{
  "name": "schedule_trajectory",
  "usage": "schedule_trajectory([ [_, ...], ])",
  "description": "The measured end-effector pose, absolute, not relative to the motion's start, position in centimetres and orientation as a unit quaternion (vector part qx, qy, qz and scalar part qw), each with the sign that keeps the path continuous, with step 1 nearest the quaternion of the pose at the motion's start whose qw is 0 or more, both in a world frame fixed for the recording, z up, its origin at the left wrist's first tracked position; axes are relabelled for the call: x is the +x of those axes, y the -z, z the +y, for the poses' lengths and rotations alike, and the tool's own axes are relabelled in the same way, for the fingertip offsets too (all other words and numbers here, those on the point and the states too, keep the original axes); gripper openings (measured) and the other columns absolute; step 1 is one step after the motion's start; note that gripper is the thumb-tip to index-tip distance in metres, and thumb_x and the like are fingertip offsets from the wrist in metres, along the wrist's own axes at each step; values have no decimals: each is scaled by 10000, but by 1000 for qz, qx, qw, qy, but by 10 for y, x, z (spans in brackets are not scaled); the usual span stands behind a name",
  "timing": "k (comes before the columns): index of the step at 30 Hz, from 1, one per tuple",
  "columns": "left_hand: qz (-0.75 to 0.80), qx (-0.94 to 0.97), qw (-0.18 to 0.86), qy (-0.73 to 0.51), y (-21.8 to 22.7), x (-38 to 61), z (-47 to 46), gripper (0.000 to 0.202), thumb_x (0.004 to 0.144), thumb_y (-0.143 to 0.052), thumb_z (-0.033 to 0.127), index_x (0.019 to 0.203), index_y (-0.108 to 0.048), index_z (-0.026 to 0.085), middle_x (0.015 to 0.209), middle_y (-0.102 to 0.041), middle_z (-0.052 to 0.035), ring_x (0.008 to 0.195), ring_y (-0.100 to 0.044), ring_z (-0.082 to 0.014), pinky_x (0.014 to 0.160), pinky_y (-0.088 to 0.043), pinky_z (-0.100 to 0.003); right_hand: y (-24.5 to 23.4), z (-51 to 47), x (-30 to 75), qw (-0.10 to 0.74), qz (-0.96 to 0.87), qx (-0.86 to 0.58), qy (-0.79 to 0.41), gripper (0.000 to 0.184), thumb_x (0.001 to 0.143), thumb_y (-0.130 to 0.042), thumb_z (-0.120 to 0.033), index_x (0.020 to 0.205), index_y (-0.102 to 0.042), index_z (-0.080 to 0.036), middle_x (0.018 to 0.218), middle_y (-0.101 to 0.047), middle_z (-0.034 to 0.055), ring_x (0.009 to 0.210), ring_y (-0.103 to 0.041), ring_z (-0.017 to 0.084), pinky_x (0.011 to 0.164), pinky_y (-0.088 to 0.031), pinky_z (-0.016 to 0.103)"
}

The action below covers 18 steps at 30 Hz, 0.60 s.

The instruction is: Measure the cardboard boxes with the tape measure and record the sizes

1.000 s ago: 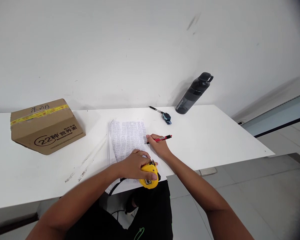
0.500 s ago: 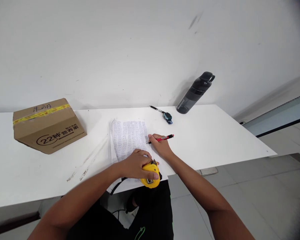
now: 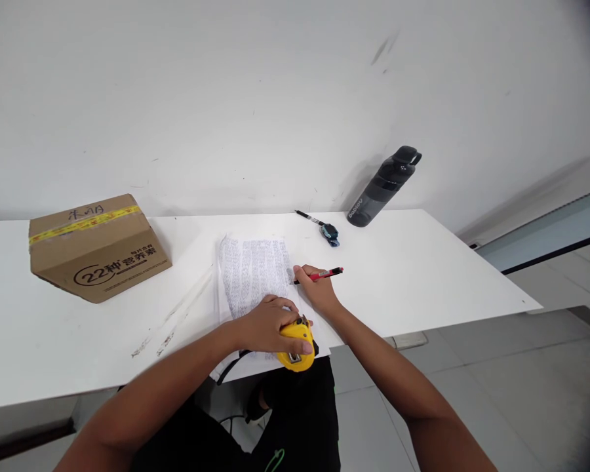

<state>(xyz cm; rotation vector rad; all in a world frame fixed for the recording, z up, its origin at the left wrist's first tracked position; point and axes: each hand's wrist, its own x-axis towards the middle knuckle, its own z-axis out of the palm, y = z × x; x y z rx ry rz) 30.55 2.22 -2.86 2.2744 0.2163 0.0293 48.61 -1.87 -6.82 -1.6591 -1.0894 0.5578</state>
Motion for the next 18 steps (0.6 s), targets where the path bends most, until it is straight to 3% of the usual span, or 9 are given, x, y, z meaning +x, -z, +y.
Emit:
schedule_trajectory([
  [11, 86, 904, 419, 4, 29, 306, 22, 484, 774, -556, 688, 838, -658, 219, 1101, -685, -42, 1225, -490, -282, 1061, -288, -434, 62, -21, 484, 508, -438, -695, -258, 389, 805, -549, -484, 532, -517, -210, 572, -533, -7, 615, -484, 161, 626, -399, 300],
  [18, 75, 902, 426, 1, 28, 306, 22, 473, 788, -551, 675, 900, -679, 233, 1119, -691, -32, 1233, -487, -283, 1062, -287, -434, 60, -20, 484, 508, -435, -701, -246, 382, 812, -530, -475, 535, -500, -213, 545, -490, -18, 595, -466, 159, 615, -389, 302],
])
